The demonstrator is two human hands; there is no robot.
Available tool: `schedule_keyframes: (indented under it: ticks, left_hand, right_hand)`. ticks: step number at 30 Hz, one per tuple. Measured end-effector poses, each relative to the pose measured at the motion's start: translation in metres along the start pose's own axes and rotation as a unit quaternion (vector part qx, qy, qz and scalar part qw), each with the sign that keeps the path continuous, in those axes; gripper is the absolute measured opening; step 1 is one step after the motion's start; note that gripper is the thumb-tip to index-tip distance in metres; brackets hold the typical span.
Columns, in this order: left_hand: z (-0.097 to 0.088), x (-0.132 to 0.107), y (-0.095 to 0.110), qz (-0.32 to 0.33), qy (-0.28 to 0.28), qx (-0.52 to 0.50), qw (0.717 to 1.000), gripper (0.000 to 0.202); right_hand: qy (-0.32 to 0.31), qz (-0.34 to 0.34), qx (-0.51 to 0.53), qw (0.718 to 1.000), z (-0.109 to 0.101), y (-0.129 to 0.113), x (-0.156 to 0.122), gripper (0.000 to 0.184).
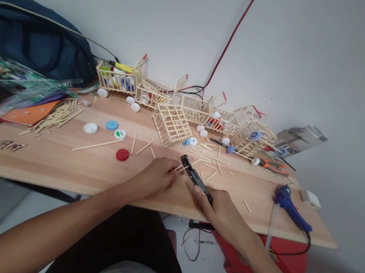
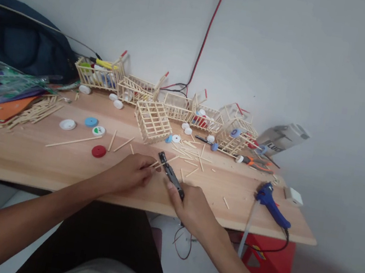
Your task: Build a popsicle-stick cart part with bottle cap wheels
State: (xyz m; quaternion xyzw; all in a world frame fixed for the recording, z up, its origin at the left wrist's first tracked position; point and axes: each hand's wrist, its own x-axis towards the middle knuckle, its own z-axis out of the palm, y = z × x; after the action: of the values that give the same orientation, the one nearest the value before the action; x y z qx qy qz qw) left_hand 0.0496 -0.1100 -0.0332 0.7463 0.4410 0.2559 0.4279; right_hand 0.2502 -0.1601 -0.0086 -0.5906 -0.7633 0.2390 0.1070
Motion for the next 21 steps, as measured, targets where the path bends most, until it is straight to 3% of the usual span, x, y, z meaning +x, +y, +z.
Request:
schedule_keyframes:
  ticks: [13,21]
  left_hand:
    - [-0.0002,0.0037,-0.0089,0.002,-0.008,0.011,1.0,0.033]
    - [-0.0021,0.0017,-0.0076,-0.007,-0.004,0.001,1.0,0.032]
  right_hand:
    - [-0.036,0.038,-0.002,0.999,-0.0015,-0.0018,0.0061,0.053]
    - [-0.027,0.018,0.004,0.999,-0.0017,-0.0002,0.0089,0.052]
